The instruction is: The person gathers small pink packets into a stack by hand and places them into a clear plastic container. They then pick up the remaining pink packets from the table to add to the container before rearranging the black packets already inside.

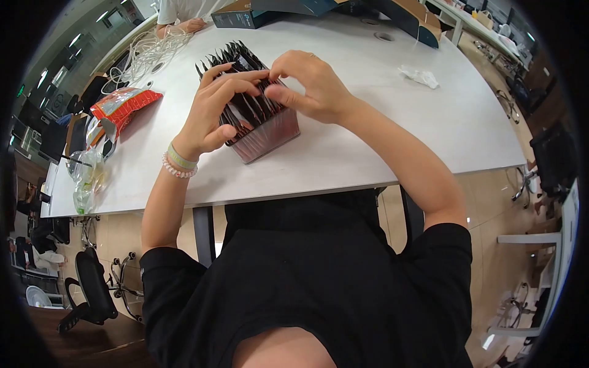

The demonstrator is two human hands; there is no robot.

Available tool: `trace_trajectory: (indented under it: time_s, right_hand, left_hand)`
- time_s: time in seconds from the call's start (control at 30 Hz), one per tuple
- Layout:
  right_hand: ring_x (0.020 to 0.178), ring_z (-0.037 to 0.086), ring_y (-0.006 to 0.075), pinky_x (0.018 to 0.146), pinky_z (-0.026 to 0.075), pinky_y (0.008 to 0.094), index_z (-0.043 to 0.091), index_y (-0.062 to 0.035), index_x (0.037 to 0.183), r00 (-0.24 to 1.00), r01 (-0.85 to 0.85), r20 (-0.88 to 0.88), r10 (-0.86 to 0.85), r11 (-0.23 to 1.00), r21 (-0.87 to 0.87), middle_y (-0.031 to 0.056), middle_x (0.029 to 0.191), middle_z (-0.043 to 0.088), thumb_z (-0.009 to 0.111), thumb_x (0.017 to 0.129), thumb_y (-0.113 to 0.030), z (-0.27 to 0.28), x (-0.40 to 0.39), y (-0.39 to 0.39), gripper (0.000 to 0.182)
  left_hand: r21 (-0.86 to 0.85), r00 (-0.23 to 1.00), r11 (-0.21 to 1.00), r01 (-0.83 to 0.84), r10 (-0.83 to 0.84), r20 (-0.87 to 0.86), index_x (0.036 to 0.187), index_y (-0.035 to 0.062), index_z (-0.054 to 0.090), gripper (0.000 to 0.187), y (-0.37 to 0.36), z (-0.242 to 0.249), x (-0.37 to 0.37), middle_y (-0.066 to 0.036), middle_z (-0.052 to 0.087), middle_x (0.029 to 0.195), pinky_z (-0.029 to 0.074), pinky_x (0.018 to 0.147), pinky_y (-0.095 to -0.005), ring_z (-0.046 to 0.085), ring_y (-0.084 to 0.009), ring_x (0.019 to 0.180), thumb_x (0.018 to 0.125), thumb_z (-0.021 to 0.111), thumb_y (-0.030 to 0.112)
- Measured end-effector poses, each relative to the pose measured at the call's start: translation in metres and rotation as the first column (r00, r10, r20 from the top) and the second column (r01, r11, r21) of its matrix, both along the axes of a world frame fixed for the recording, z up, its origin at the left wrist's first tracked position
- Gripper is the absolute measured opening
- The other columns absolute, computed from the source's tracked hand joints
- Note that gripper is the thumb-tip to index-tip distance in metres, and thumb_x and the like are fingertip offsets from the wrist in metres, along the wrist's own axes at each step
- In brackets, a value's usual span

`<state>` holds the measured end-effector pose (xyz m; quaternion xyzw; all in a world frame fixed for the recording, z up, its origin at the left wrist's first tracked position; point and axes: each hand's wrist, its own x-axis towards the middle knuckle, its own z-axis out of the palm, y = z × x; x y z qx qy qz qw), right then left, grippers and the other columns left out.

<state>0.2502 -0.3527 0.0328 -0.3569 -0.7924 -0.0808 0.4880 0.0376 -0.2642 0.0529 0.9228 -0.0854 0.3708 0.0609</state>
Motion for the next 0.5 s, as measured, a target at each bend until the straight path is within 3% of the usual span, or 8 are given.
trace_trajectory:
  time_s: [0.03, 0.13, 0.23, 0.37, 0.5]
  right_hand:
    - [0.082, 0.057, 0.0236, 0.075, 0.045, 0.0333, 0.060, -0.0043, 0.088, 0.995, -0.028, -0.095, 0.022, 0.998, -0.062, 0.0093, 0.089, 0.060, 0.059, 0.088, -0.041, 0.001, 0.000, -0.001, 0.036]
    - [0.089, 0.057, 0.0204, 0.080, 0.045, 0.0300, 0.058, -0.0018, 0.094, 0.997, 0.026, -0.072, -0.036, 0.990, -0.137, 0.0086, 0.096, 0.060, 0.051, 0.095, -0.034, 0.004, 0.007, -0.003, 0.033]
    - [0.088, 0.057, 0.0207, 0.080, 0.045, 0.0300, 0.059, -0.0017, 0.092, 0.996, 0.060, -0.055, -0.069, 0.988, -0.143, 0.0085, 0.094, 0.060, 0.050, 0.095, -0.033, 0.001, 0.007, -0.001, 0.032]
    - [0.076, 0.058, 0.0208, 0.069, 0.047, 0.0311, 0.060, -0.0030, 0.087, 0.997, 0.024, -0.070, -0.029, 0.997, -0.075, 0.0085, 0.083, 0.059, 0.054, 0.092, -0.038, -0.006, -0.001, 0.004, 0.036]
    - [0.083, 0.057, 0.0210, 0.075, 0.046, 0.0307, 0.060, -0.0028, 0.091, 0.999, 0.020, -0.034, -0.025, 0.990, -0.141, 0.0085, 0.089, 0.060, 0.051, 0.095, -0.032, -0.004, 0.000, 0.000, 0.031]
  left_hand:
    - [-0.018, 1.000, 1.000, 0.019, -0.019, 0.014, 0.103, 0.0050, 0.062, 0.069, -0.004, 0.000, 0.003, -0.010, 0.063, 0.110, 0.032, 0.100, -0.0449, 0.058, -0.0288, 0.100, 0.082, 0.043, 0.068]
    - [0.025, 0.998, 0.998, 0.054, -0.054, -0.023, 0.100, 0.0053, 0.063, 0.070, -0.003, -0.004, 0.005, -0.010, 0.064, 0.107, 0.035, 0.098, -0.0443, 0.060, -0.0276, 0.096, 0.081, 0.043, 0.070]
    - [0.069, 0.993, 0.995, 0.075, -0.068, -0.095, 0.097, 0.0059, 0.064, 0.070, 0.003, 0.002, 0.000, -0.010, 0.065, 0.101, 0.038, 0.094, -0.0424, 0.060, -0.0269, 0.094, 0.080, 0.042, 0.071]
    - [0.063, 0.976, 0.997, 0.038, -0.024, -0.218, 0.096, 0.0067, 0.065, 0.069, 0.010, 0.002, -0.007, -0.009, 0.065, 0.098, 0.040, 0.090, -0.0402, 0.060, -0.0270, 0.093, 0.081, 0.042, 0.070]
    - [0.027, 0.997, 0.999, 0.019, -0.017, -0.070, 0.099, 0.0066, 0.064, 0.072, -0.005, 0.001, 0.004, -0.011, 0.064, 0.102, 0.040, 0.089, -0.0392, 0.059, -0.0292, 0.097, 0.081, 0.039, 0.072]
